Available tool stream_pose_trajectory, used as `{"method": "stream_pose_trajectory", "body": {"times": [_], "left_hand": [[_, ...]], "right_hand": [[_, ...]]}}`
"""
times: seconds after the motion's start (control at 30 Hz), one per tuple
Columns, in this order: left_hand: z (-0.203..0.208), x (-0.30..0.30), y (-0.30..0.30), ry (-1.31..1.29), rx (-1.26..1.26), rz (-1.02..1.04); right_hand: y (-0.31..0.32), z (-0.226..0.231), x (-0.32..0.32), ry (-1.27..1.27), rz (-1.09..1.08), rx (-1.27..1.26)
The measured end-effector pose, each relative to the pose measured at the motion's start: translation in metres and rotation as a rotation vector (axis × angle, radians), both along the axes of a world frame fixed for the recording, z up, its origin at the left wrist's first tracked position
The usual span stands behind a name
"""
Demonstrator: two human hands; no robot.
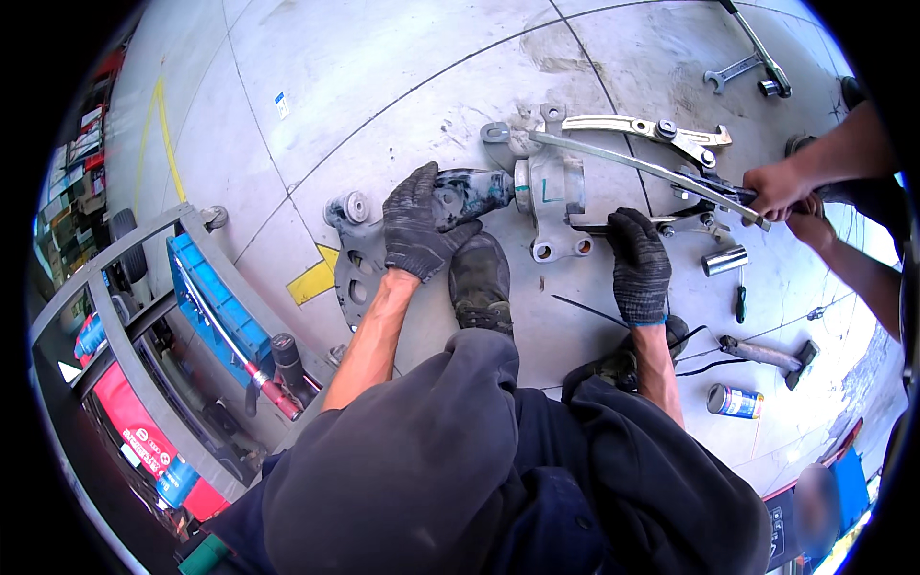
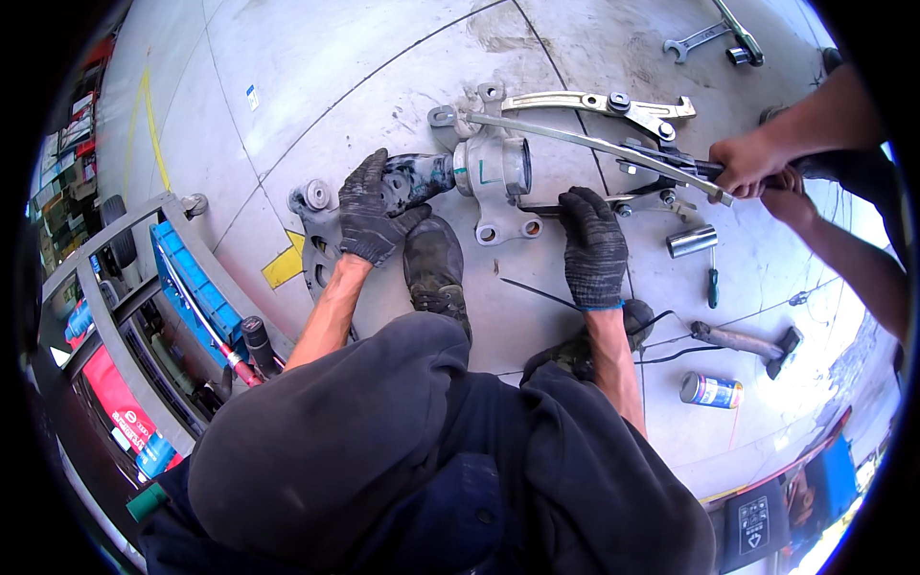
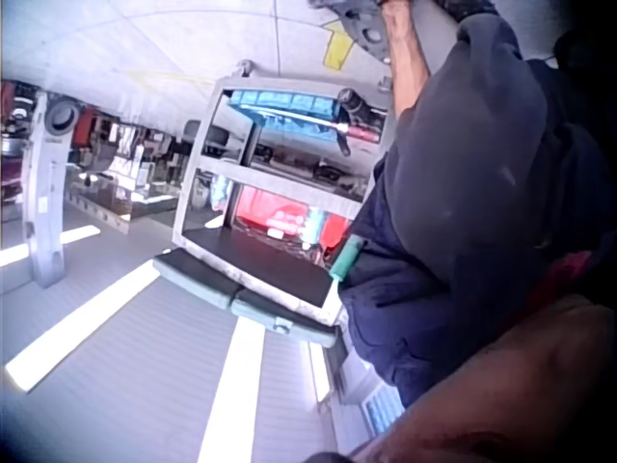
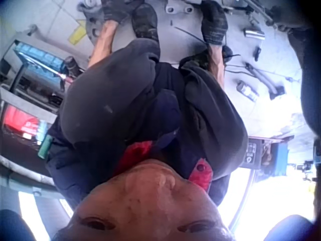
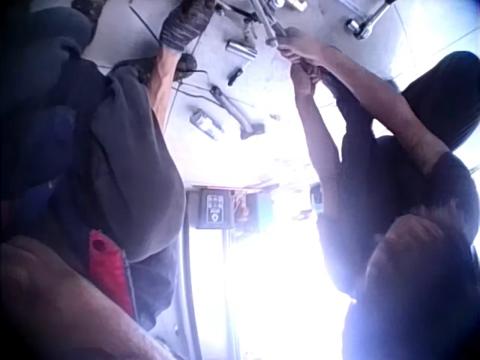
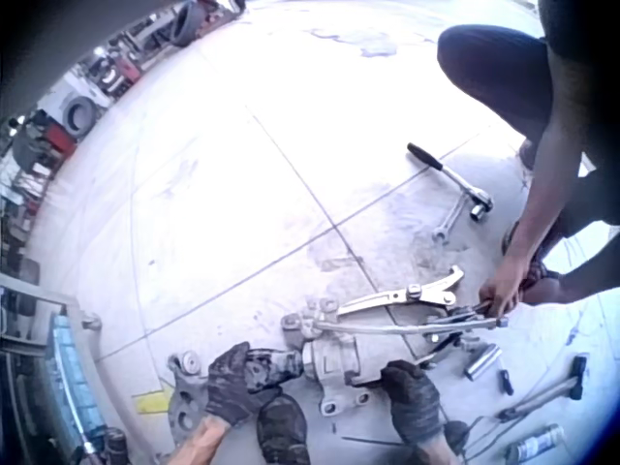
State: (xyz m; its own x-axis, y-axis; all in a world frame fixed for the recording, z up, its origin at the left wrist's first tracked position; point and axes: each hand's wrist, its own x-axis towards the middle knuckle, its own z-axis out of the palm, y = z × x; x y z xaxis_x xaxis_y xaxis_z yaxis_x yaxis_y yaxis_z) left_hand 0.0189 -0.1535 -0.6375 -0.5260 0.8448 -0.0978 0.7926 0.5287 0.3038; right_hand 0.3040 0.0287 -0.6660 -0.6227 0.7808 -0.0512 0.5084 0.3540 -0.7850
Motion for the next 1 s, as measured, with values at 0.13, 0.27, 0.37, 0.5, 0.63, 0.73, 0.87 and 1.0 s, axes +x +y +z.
{"method": "stream_pose_trajectory", "body": {"times": [0.13,0.27,0.37,0.5,0.63,0.73,0.87,1.0], "left_hand": [[0.003,0.0,0.002,0.002,-0.025,0.005],[0.001,0.001,0.003,0.009,-0.033,0.007],[0.001,-0.001,0.002,-0.003,-0.036,0.014],[0.003,-0.002,0.0,-0.027,-0.024,0.016],[-0.001,0.0,0.002,-0.04,-0.031,0.022],[0.009,-0.003,-0.001,-0.016,-0.054,0.025],[-0.002,0.003,0.005,-0.017,-0.035,0.001],[0.004,-0.001,-0.001,-0.007,-0.042,0.0]], "right_hand": [[0.002,-0.002,0.0,0.036,0.021,0.034],[-0.001,-0.008,-0.001,0.053,-0.006,0.06],[-0.001,-0.008,-0.001,0.018,-0.005,0.083],[-0.001,-0.006,-0.003,0.052,-0.01,0.07],[-0.001,-0.003,0.0,0.016,0.013,0.095],[-0.005,-0.009,-0.005,0.093,-0.02,0.083],[0.001,-0.01,0.004,0.076,-0.024,0.098],[-0.002,-0.01,-0.001,0.065,-0.006,0.128]]}}
